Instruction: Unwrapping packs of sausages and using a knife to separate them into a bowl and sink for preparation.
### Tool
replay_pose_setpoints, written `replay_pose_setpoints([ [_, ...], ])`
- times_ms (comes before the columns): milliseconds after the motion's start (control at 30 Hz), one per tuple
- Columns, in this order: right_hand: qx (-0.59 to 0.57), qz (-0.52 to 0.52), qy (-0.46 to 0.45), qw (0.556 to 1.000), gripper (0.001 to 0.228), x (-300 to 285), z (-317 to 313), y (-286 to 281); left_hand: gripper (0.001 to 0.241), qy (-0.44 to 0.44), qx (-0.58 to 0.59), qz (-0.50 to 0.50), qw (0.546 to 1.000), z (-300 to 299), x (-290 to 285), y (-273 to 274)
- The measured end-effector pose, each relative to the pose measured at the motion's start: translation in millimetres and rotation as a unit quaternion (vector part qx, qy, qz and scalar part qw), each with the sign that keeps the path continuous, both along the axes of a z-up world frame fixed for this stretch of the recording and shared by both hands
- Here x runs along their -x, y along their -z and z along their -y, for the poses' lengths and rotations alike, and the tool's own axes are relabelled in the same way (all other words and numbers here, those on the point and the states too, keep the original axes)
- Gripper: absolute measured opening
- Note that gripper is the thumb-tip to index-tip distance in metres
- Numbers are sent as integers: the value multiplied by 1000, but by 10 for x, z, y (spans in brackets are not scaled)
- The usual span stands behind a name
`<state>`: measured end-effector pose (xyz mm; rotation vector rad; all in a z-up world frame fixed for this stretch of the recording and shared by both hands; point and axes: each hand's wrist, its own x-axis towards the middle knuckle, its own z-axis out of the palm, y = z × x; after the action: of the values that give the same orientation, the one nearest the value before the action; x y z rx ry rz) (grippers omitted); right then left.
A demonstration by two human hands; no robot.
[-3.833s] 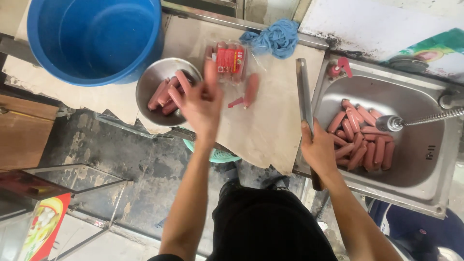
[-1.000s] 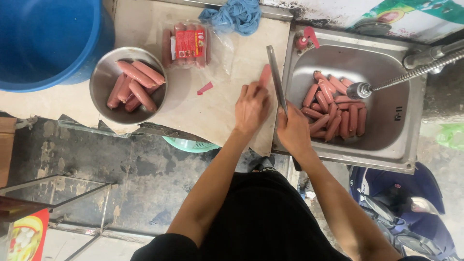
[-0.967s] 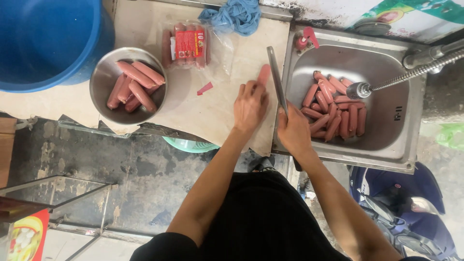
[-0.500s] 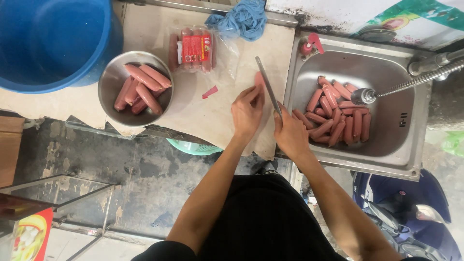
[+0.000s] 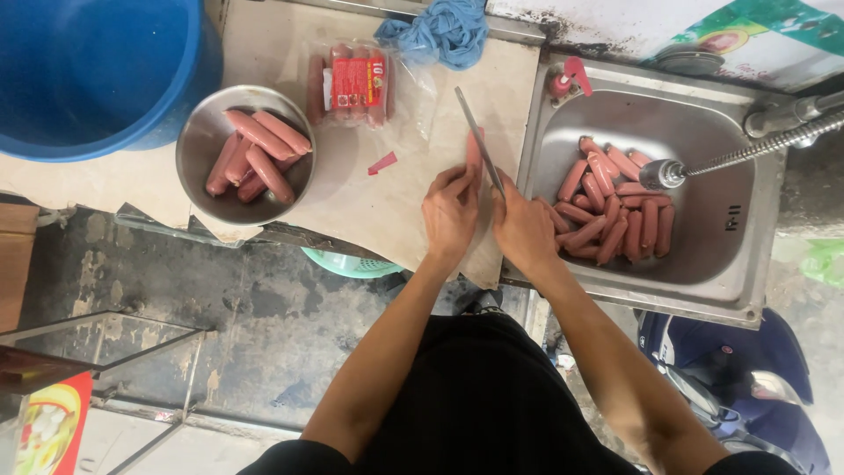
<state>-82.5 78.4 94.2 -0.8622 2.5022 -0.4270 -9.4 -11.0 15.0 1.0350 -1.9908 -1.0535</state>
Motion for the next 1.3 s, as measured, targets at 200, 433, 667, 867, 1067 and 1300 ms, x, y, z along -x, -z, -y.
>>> replay_pose_setpoints([
  [200, 10, -15, -17, 1000, 45, -72, -81, 23, 19, -5, 3, -26, 1000, -32, -26, -40],
  [433, 24, -26, -26, 999, 43, -96, -171, 76, 20, -25, -2, -40, 999, -42, -14, 41],
  [667, 56, -41, -33, 997, 46, -136, -253, 161, 18, -31, -2, -52, 998, -103, -39, 60],
  [867, 51, -103, -60, 992, 44, -229, -370, 285, 18, -35, 3, -73, 997, -120, -41, 32],
  [1067, 92, -84, -47, 991, 43, -210, -492, 584, 18, -34, 10, -79, 996, -87, -45, 69],
  [1300, 124, -91, 28, 988, 41, 27, -540, 327, 47, -59, -1, 56, 997, 89, 203, -206],
])
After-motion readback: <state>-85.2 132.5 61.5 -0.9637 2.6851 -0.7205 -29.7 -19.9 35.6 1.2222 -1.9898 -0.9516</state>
